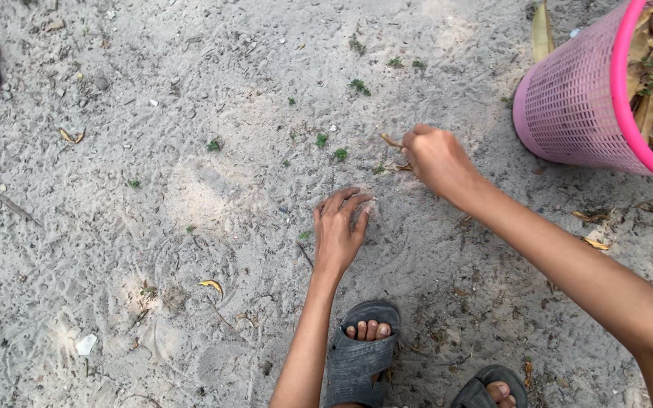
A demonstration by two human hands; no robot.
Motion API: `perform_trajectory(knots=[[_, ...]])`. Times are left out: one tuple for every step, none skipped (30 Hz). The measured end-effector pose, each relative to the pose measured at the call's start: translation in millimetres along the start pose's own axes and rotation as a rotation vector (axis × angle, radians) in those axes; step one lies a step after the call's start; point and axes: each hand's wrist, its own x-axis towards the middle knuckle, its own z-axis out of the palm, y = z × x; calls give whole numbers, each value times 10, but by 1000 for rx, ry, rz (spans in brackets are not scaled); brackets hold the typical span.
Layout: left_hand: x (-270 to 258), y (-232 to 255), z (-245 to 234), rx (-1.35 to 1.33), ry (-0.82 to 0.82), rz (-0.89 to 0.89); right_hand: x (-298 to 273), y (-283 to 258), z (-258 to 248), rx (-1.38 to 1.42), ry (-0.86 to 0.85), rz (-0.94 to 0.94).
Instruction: The person picks up dry leaves and small debris from the ground by hand and places them into a pink plastic basket.
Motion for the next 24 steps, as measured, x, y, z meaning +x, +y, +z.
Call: perform_trajectory(knots=[[5, 48, 23, -12, -1, 21, -19, 32, -223, 77, 9, 65], [5, 98, 58, -21, -14, 30, -39, 57, -432, 154, 19, 132], [7, 159, 105, -29, -27, 40, -76, 79, -631, 216, 47, 209], [32, 238, 166, -41, -44, 55, -133, 136, -854, 274, 80, 292], [60, 322, 229, -43, -44, 89, -206, 211, -1077, 304, 166, 264], [85, 414, 293, -48, -45, 124, -300, 299, -1292, 330, 253, 236], [109, 510, 358, -52, -45, 159, -399, 404, -1497, 302, 344, 207], [121, 610, 420, -68, -63, 190, -508, 521, -1685, 273, 433, 176], [126, 714, 482, -83, -80, 221, -615, 649, -1854, 168, 510, 123], [133, 816, 542, -98, -94, 250, -714, 780, -1988, 63, 580, 64], [137, 910, 598, -102, -110, 276, -823, 898, -2068, 105, 589, 151], [130, 995, 652, -105, -124, 298, -931, 1023, -2120, 151, 595, 235], [122, 1067, 703, -108, -138, 320, -1042, 1157, -2161, 197, 601, 318], [109, 1118, 746, -113, -161, 323, -1129, 1289, -2167, 121, 538, 358], [95, 1153, 787, -117, -183, 326, -1205, 1404, -2142, 46, 474, 397], [80, 1158, 809, -119, -205, 328, -1273, 1483, -2093, -5, 443, 424], [67, 1141, 826, -115, -202, 329, -1324, 1540, -2044, -56, 411, 449], [52, 1107, 849, -111, -197, 325, -1369, 1561, -1962, -82, 410, 460], [40, 1062, 868, -106, -192, 322, -1395, 1568, -1908, -109, 409, 471], [43, 1001, 866, -72, -172, 313, -1363, 1553, -1849, -172, 462, 416], [55, 926, 842, -39, -153, 305, -1298, 1503, -1769, -234, 514, 360], [64, 850, 807, -4, -131, 294, -1238, 1437, -1710, -273, 543, 310], [63, 768, 749, 12, -117, 260, -1169, 1351, -1657, -313, 572, 260], [59, 674, 659, 30, -103, 225, -1076, 1192, -1508, -330, 579, 219]])
